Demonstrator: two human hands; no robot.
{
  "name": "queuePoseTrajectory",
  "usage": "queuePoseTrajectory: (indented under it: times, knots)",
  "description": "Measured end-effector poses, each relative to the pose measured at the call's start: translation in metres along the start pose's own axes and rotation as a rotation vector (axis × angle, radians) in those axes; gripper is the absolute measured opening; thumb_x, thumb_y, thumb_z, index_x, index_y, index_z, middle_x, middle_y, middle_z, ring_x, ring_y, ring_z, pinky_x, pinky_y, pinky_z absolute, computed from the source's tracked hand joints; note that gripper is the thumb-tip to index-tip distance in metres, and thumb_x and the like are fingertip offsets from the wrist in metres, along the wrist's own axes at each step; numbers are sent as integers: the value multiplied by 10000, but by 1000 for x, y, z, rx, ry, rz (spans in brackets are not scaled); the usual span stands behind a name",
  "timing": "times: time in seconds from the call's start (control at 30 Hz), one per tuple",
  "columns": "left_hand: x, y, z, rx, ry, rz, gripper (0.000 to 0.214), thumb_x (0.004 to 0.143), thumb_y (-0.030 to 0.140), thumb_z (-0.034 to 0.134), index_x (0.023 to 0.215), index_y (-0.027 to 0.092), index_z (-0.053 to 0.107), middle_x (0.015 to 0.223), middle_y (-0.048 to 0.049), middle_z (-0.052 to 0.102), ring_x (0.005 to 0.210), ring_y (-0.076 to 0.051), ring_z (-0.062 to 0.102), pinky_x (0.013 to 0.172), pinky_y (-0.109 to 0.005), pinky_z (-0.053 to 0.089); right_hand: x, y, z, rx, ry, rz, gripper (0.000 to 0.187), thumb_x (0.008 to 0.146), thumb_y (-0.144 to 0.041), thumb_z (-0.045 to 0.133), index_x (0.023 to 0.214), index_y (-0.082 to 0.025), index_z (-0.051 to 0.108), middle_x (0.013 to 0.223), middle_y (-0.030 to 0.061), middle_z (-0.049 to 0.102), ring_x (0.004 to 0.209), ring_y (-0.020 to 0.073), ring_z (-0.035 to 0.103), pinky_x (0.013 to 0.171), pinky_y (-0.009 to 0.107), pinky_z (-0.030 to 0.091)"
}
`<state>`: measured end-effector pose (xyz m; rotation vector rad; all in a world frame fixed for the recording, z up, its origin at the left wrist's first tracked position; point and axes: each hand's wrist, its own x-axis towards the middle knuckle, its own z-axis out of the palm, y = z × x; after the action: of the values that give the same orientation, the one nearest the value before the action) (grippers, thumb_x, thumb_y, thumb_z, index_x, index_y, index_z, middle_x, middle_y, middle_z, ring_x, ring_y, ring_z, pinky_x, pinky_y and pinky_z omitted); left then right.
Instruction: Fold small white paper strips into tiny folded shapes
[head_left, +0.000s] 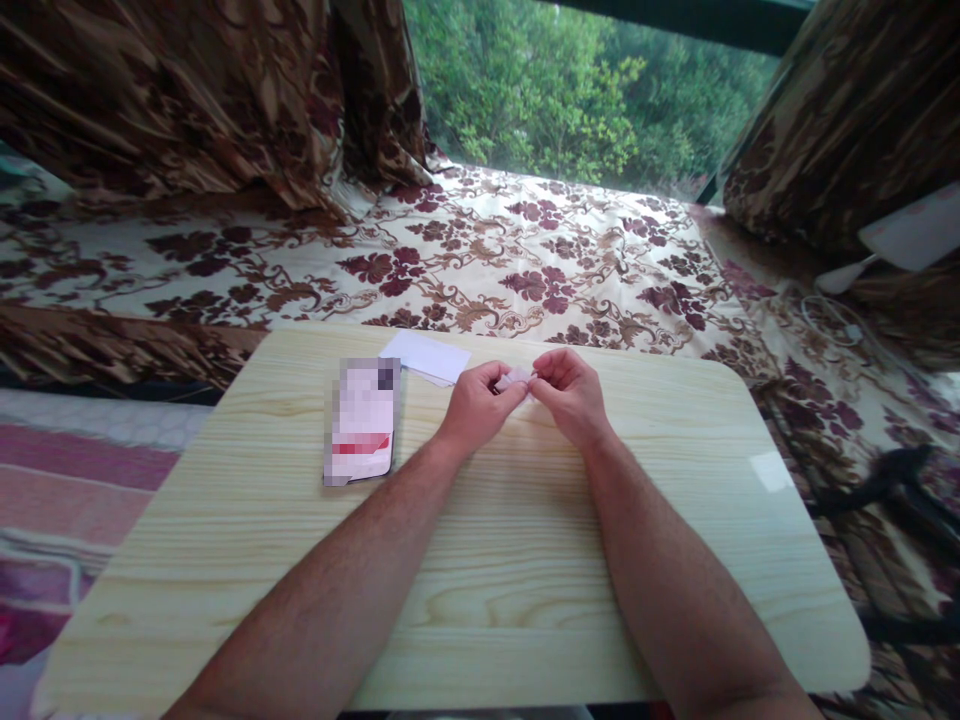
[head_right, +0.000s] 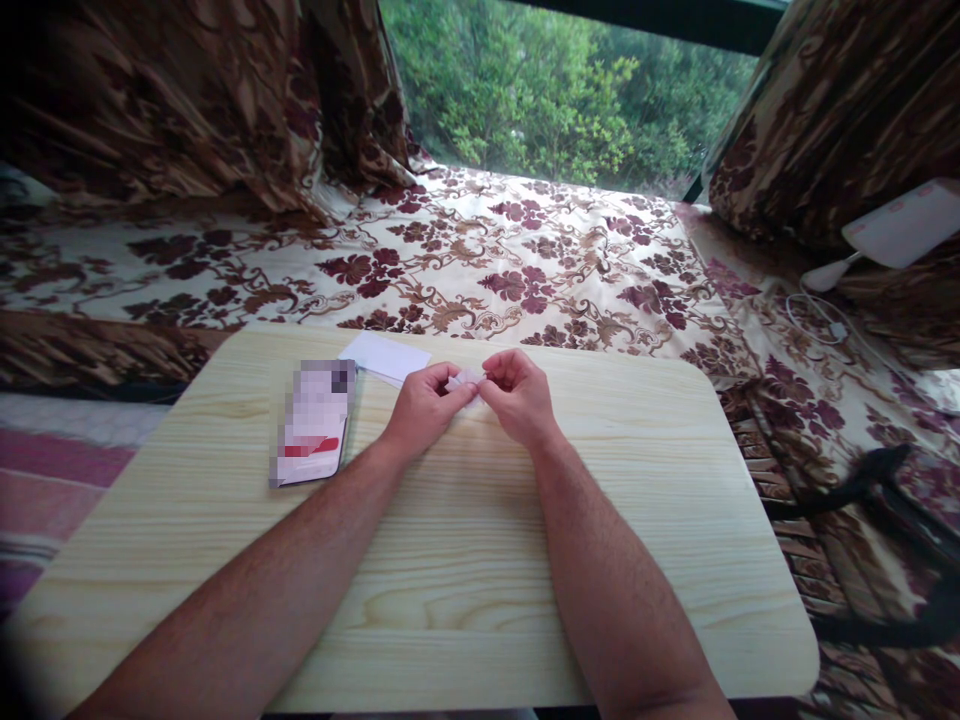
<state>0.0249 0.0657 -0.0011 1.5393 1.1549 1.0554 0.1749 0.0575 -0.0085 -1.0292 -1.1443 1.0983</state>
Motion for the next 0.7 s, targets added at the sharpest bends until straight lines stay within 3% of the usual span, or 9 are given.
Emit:
queuePoseTrajectory:
  times: [0.7]
  knots:
    - [2,-5,-2,-57,-37,-34,222,770,364,675,771,142,674,650,11,576,598,-112,470,551,-238,353,0,0,1,23,-4,14,263,668,-180,722,848,-220,535,699,-52,582,590,96,521,546,232,391]
